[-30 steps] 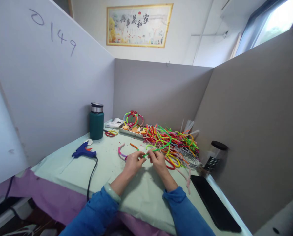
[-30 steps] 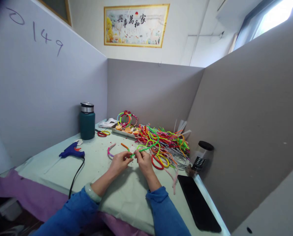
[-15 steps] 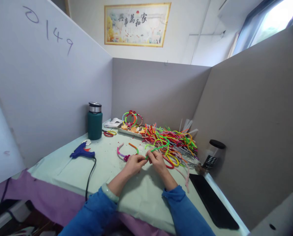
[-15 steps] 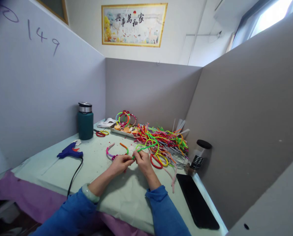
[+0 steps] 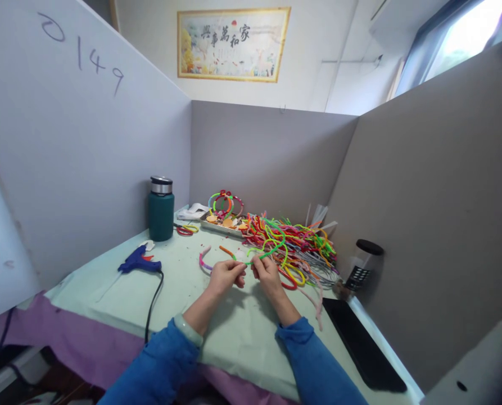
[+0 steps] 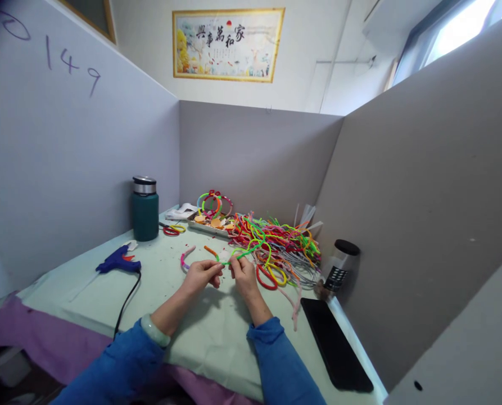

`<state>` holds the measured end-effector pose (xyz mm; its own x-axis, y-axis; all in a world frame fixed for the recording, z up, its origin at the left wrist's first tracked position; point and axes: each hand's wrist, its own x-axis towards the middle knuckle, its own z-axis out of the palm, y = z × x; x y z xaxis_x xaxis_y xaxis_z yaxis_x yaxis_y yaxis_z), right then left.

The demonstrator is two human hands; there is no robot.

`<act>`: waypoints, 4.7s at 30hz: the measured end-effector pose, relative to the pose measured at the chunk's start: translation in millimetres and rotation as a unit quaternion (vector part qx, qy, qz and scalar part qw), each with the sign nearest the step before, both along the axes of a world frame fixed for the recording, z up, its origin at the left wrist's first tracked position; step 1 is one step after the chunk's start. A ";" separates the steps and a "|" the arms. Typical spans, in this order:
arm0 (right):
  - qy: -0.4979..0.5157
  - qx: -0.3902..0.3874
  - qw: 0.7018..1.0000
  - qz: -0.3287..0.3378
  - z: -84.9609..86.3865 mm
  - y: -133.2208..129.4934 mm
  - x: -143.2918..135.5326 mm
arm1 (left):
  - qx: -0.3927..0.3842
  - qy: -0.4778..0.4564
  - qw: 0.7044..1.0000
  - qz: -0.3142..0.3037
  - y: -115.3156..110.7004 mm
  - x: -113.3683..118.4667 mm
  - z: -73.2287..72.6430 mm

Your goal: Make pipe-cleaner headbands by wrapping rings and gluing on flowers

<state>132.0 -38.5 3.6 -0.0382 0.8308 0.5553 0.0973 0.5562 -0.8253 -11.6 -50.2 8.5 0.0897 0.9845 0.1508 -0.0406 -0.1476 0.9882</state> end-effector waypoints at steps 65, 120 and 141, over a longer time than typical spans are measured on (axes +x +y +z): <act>-0.173 0.126 0.973 -0.084 0.2 -1.5 9.1 | -0.003 0.091 0.996 0.017 -1.3 2.1 -2.6; -0.265 0.157 0.951 -0.034 1.9 -4.8 10.1 | 0.188 0.340 0.916 0.100 -7.2 -5.0 2.6; -0.041 -0.015 0.999 -0.017 -5.5 7.2 8.1 | 0.163 0.291 0.940 0.070 -10.6 -0.4 4.0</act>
<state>140.2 -31.3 -1.9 -0.0543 0.8488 0.5259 0.1841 0.5261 -0.8302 -12.0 -60.8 12.4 0.1228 0.9029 0.4119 0.5357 -0.4097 0.7383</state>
